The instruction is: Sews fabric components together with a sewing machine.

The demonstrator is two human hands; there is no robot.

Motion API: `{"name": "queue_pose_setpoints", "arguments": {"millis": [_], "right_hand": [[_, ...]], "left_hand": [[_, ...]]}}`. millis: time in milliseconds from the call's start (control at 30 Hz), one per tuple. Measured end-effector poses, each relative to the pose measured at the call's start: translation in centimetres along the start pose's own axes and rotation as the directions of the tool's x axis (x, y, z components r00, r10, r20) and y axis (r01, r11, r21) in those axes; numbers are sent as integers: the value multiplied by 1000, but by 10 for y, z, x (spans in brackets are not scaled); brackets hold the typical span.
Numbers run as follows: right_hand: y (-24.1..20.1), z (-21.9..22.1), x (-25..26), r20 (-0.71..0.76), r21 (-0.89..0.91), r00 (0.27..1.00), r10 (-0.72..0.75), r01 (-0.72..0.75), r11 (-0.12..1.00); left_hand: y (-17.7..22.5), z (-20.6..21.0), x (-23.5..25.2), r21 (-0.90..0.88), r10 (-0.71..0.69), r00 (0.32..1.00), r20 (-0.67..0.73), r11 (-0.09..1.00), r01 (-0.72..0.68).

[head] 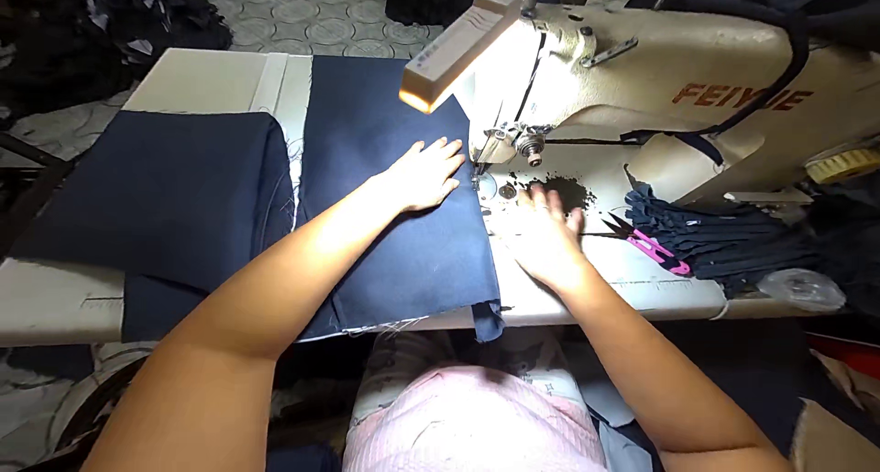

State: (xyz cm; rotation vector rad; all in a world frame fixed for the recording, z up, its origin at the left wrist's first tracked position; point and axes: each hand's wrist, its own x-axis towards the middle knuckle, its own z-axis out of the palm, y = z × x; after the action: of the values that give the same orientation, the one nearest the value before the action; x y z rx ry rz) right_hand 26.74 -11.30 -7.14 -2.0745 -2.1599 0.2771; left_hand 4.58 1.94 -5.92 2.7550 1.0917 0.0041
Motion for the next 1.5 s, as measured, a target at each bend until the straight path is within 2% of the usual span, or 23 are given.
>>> {"name": "queue_pose_setpoints", "arguments": {"millis": [67, 100, 133, 167, 233, 267, 333, 400, 467, 600, 700, 833, 933, 1000, 1100, 1133, 1167, 1200, 1233, 1267, 1300, 1400, 1500], "right_hand": [[9, 2, -20, -31, 9, 991, 127, -127, 992], [10, 9, -36, -98, 66, 988, 120, -114, 991], [9, 21, -54, -196, 143, 978, 72, -44, 989], [2, 33, -71, -285, 208, 958, 12, 50, 977], [-19, 50, -97, -410, 267, 908, -83, 207, 941], [-28, 54, -104, -430, 280, 897, -106, 244, 928], [-37, 61, -109, -463, 272, 879, -118, 268, 924], [-36, 61, -108, -498, 265, 859, -118, 280, 923], [-33, 58, -106, -561, 257, 819, -122, 312, 914], [-34, 51, -109, -613, 310, 783, -101, 356, 881], [-37, 52, -112, -602, 366, 795, -70, 353, 861], [-38, 52, -117, -584, 377, 811, -46, 321, 869], [-38, 54, -120, -501, 444, 865, -31, 288, 848], [-41, 56, -123, -390, 575, 921, -19, 259, 776], [-47, 58, -126, -189, 791, 981, -45, 179, 585], [-47, 57, -125, -136, 819, 989, -61, 147, 554], [-46, 57, -124, -127, 802, 989, -74, 146, 579], [-44, 58, -123, -194, 732, 978, -76, 196, 653], [-41, 61, -121, -343, 608, 936, -75, 282, 742], [-36, 61, -118, -492, 458, 865, -103, 357, 814], [-29, 61, -114, -580, 332, 799, -160, 412, 849], [-11, 58, -99, -543, 204, 748, -381, 558, 804], [-4, 64, -92, -510, 202, 725, -463, 624, 755]], "left_hand": [[28, 2, -28, -149, -62, 988, -139, 988, 41], [45, 5, -46, -258, -90, 961, -262, 966, 20], [64, 11, -63, -369, -134, 911, -390, 929, -22], [83, 18, -78, -487, -202, 866, -458, 872, -54], [119, 29, -101, -692, -328, 837, -438, 718, -80], [130, 36, -107, -755, -360, 843, -400, 651, -80], [142, 47, -113, -807, -365, 879, -307, 590, -38], [146, 56, -114, -768, -328, 904, -274, 641, 0], [147, 63, -112, -650, -308, 874, -376, 760, -12], [149, 80, -105, -423, -247, 685, -685, 901, -99], [150, 86, -103, -294, -202, 561, -802, 953, -77], [151, 92, -102, -214, -157, 508, -847, 975, -54], [150, 88, -105, -176, -123, 526, -841, 983, -51], [149, 82, -108, -132, -77, 559, -826, 989, -59], [143, 72, -111, -53, 39, 650, -759, 991, -121], [141, 70, -111, -31, 81, 685, -724, 988, -149], [139, 70, -110, -13, 119, 712, -692, 984, -177], [137, 71, -110, 0, 148, 732, -664, 980, -199], [136, 72, -110, 11, 169, 744, -646, 977, -212], [135, 72, -110, 24, 188, 751, -634, 975, -223], [134, 71, -111, 35, 207, 757, -619, 971, -237], [133, 60, -114, 28, 262, 812, -521, 956, -290], [127, 37, -106, -85, 252, 863, -439, 944, -319]]}}
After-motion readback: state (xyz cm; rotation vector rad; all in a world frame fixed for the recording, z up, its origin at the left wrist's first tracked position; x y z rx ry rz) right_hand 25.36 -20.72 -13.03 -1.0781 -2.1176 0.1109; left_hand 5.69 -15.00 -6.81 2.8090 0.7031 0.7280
